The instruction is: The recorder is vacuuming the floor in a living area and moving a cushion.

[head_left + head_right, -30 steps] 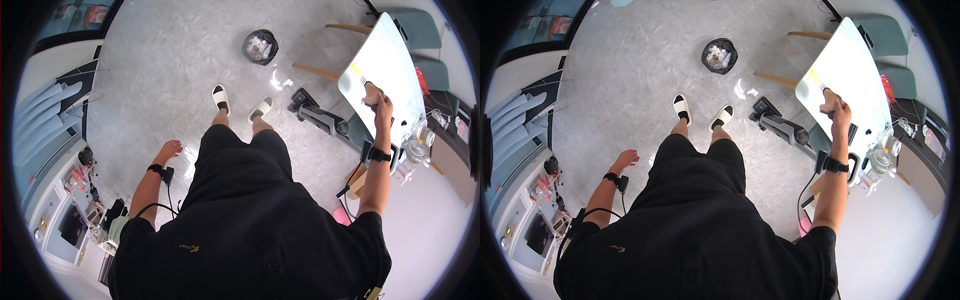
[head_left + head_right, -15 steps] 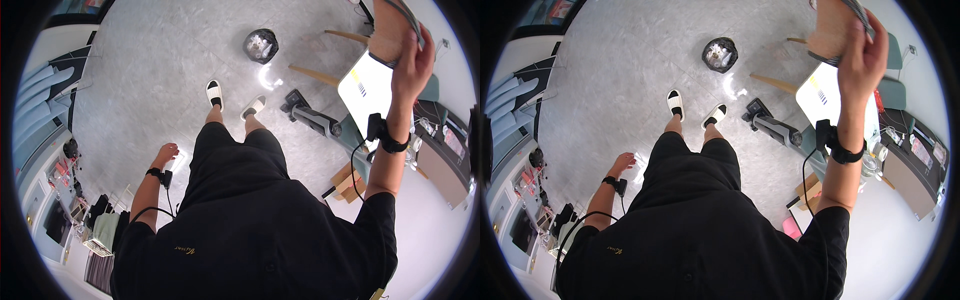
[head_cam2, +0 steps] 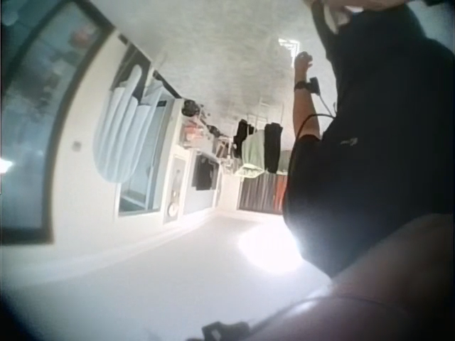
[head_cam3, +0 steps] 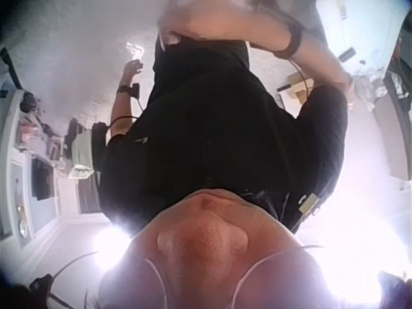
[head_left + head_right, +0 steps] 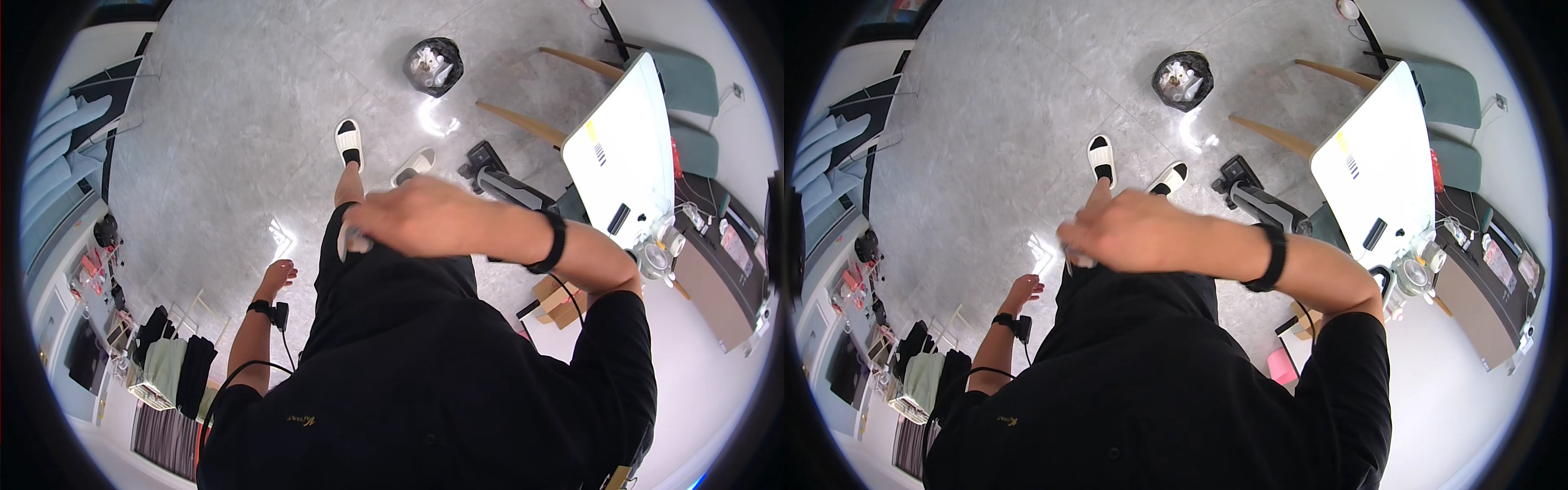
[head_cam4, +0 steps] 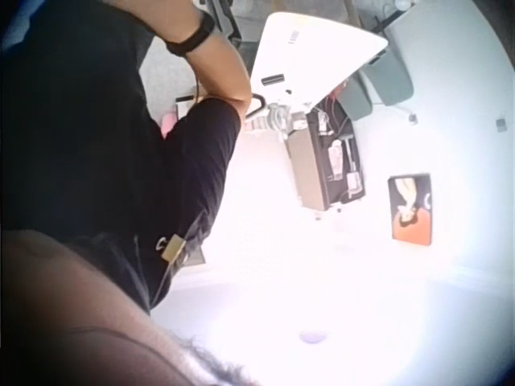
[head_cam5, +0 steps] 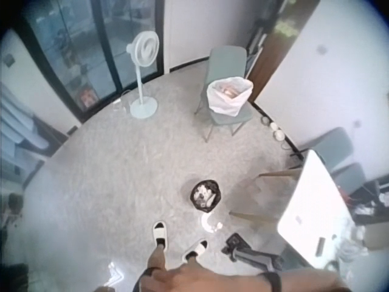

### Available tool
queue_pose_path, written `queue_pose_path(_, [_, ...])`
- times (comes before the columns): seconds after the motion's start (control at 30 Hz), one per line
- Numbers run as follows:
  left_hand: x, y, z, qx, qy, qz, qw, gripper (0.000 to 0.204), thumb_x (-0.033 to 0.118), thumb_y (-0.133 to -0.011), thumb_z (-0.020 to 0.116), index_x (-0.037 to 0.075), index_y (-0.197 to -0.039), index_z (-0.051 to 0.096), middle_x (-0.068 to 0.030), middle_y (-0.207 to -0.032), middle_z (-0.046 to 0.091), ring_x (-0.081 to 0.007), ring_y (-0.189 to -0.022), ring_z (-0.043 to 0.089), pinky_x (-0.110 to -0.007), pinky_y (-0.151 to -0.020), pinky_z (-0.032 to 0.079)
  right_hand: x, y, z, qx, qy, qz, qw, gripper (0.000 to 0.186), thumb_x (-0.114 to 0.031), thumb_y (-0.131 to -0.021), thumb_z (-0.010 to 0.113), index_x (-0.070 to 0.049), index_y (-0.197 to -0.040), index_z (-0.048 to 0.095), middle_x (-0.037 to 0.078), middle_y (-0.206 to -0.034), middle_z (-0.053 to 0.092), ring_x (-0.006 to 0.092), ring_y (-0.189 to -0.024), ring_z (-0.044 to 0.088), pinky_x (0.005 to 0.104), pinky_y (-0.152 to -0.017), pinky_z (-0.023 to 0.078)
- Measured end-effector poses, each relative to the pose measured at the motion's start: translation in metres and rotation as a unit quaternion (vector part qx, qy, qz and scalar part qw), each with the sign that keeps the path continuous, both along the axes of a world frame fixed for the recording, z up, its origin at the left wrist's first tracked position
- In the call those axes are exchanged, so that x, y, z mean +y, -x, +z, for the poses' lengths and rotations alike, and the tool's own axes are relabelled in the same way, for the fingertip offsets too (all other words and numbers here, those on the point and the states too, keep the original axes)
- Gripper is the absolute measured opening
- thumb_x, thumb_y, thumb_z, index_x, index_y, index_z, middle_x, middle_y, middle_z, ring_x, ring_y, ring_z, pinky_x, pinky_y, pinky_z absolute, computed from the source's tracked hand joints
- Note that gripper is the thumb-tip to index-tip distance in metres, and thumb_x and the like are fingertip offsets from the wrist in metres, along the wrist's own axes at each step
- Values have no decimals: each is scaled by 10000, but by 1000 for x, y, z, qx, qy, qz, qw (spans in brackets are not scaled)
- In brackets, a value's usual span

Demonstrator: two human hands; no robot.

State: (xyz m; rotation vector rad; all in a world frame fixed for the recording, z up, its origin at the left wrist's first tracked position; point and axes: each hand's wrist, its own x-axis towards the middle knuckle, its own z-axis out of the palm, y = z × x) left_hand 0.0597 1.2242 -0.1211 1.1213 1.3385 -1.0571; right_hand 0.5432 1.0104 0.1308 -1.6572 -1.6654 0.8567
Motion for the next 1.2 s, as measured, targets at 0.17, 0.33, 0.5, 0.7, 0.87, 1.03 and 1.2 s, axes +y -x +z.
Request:
queue_pose_path(0.17, [-10,38,-13,10,8,40,999,353,305,-938,534,82,-1211,560,-105,-1028,666,-208,-908,654,-385,-760,532,42,77,-47,27,-43,131,990,117,-155,-875,482,-50,-891,531,77,-705,588,285,-638,650,414,-484,478])
queue_pose_path(0.33, [-11,103,-34,-8,0,95,995,393,322,-938,540,85,-1252,534,-111,-1040,662,-217,-915,649,-387,-761,542,86,147,-104,61,-137,159,976,110,-146,-855,503,-41,-845,534,94,-674,579,279,-583,641,405,-465,478])
queue_pose_path(0.5, [-26,137,-19,-1,1,147,989,393,339,-948,525,83,-1245,531,-127,-1059,660,-235,-941,650,-407,-777,541,120,203,-130,115,-241,227,937,160,-224,-846,544,-67,-816,538,87,-715,615,307,-628,656,432,-502,496])
queue_pose_path(0.7, [-46,212,22,25,-15,220,975,395,360,-960,506,79,-1237,527,-147,-1080,658,-257,-973,650,-431,-797,540,126,145,-213,297,-197,256,899,142,-185,-872,533,-56,-818,559,97,-743,602,233,-704,621,305,-634,497])
queue_pose_path(0.87, [-49,218,-16,109,-102,272,951,447,359,-951,527,77,-1295,480,-191,-1091,648,-322,-977,648,-458,-784,548,-67,-16,-594,34,491,-76,867,299,-270,-956,428,-69,-1084,608,41,-994,658,209,-967,602,313,-844,461])
queue_pose_path(1.03, [-63,176,-81,151,40,157,975,452,354,-965,482,33,-1284,481,-202,-1112,642,-307,-985,651,-402,-811,540,-123,103,-681,-155,593,0,790,375,-325,-977,406,-68,-1169,600,35,-1066,691,212,-1028,620,325,-884,467])
queue_pose_path(1.2, [-67,143,-72,145,23,192,970,413,310,-971,470,37,-1281,488,-173,-1095,656,-281,-1008,645,-422,-837,530,-99,129,-636,5,531,-104,841,413,-227,-813,647,37,-1124,584,191,-990,691,302,-925,686,417,-775,540])
